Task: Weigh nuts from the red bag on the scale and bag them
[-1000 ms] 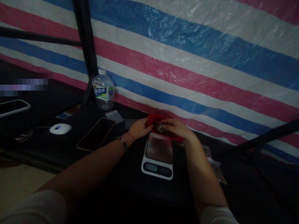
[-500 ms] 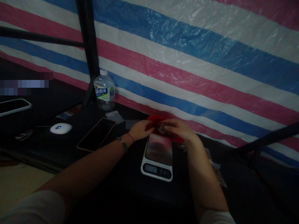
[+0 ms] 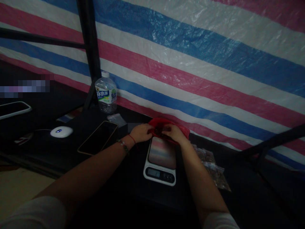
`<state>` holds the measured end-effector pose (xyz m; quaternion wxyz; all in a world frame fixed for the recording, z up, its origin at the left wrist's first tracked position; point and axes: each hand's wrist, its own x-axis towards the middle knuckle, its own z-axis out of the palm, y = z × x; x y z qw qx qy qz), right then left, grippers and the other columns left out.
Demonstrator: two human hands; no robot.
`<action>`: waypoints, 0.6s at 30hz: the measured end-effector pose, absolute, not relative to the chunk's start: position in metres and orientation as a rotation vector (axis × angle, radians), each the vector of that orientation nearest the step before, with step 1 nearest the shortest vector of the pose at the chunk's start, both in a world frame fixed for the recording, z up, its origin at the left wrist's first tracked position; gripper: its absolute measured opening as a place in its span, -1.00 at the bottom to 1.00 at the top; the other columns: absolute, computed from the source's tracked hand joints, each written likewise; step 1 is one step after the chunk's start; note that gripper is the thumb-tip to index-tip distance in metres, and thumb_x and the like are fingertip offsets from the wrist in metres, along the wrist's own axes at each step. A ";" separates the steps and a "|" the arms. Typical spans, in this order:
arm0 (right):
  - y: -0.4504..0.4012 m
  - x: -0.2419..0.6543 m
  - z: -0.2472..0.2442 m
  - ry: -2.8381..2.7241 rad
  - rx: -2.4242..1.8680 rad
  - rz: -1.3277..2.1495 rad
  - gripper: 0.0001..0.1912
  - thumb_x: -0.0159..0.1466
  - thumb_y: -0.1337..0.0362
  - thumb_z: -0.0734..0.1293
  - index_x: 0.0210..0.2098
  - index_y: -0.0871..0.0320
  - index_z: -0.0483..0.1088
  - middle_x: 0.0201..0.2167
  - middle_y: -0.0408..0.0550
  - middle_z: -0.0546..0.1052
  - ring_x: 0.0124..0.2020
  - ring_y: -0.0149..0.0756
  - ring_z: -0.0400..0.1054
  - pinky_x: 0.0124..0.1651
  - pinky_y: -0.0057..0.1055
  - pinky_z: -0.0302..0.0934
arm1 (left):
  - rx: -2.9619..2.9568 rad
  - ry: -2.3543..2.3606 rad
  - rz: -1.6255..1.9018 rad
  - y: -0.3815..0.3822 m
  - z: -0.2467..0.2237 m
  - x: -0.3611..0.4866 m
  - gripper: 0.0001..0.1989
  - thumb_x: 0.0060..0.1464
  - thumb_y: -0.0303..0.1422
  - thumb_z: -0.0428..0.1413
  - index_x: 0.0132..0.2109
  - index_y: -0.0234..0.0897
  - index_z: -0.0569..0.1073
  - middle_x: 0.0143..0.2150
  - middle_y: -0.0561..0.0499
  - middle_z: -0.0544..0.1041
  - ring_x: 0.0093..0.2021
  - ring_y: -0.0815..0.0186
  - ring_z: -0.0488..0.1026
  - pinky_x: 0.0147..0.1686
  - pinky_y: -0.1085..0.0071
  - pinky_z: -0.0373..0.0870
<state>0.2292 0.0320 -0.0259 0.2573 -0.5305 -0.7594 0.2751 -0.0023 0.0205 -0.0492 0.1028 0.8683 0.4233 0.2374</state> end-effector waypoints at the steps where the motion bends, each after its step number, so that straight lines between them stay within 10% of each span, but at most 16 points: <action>1: 0.034 0.232 -0.028 -2.062 -1.421 0.768 -0.77 0.12 0.34 0.41 -0.20 0.23 0.48 -0.22 0.03 0.59 -0.23 -0.22 0.48 -0.11 -0.30 0.33 | 2.597 1.226 0.676 0.022 -0.049 -0.003 -0.67 0.07 -0.40 0.04 -0.02 -0.15 0.51 -0.02 -0.01 0.56 -0.01 0.24 0.48 0.03 0.37 0.37; 18: 0.036 0.245 -0.025 -1.897 -1.130 1.145 -0.64 0.02 0.35 0.42 -0.16 0.17 0.43 -0.19 -0.03 0.54 -0.15 -0.26 0.43 0.03 -0.25 0.26 | 2.730 1.333 0.692 0.017 -0.041 -0.007 -0.77 0.15 -0.27 0.01 -0.26 -0.21 0.55 -0.20 -0.03 0.54 -0.17 0.27 0.49 -0.18 0.41 0.41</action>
